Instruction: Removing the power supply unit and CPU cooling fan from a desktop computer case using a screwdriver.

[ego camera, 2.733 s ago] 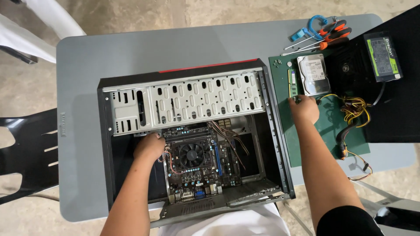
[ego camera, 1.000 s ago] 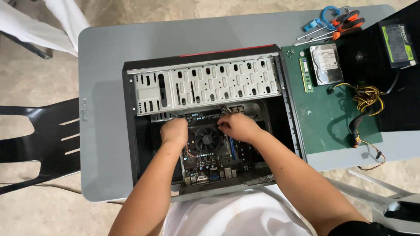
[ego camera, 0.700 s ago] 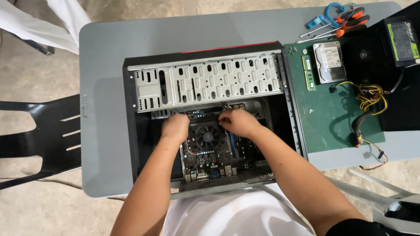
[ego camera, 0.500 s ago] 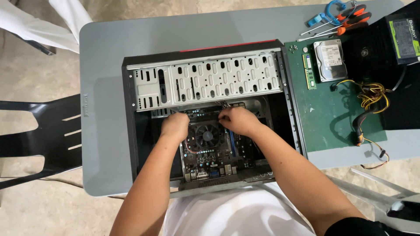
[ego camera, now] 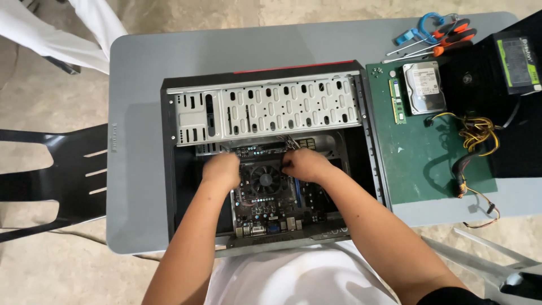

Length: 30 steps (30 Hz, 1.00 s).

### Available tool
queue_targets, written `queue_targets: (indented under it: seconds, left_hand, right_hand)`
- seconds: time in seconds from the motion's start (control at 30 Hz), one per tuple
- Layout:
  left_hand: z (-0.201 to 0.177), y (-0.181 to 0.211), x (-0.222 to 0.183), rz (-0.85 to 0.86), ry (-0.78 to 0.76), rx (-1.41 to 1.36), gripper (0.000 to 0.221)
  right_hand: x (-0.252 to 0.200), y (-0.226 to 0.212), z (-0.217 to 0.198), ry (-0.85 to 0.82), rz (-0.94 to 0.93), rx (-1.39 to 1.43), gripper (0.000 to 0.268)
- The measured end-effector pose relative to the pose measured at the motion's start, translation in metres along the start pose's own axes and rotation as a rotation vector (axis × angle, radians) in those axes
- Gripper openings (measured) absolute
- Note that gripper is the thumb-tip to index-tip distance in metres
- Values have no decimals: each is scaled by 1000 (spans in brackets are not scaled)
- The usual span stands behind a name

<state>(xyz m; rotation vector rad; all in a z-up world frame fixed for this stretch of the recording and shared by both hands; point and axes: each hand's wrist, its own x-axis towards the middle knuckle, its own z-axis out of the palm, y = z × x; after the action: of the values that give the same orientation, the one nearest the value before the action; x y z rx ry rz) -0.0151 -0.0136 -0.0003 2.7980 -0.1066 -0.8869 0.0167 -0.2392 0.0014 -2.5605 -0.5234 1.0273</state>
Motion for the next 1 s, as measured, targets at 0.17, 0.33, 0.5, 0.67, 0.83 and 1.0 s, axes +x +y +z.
queue_targets:
  seconds: [0.17,0.33,0.5,0.67,0.83,1.0]
  left_hand:
    - [-8,8,-19,74,-197,-92,15]
    - [2,6,-6,54,-163,-229,23]
    - [25,-5,13,25,-143,-217,20]
    - [29,-7,18,1,-161,-225,18]
    - [42,-14,28,-13,-183,-231,18]
    - [33,-12,26,-17,-201,-217,19]
  right_hand:
    - [4,2,3,-38,-14,21,45]
    - [16,17,16,-75,-3,64,56]
    - [15,17,13,-121,-25,52,59]
    - [20,23,18,-94,-24,130,55]
    - [28,30,28,18,-75,147,52]
    - [18,19,24,74,-159,115,36]
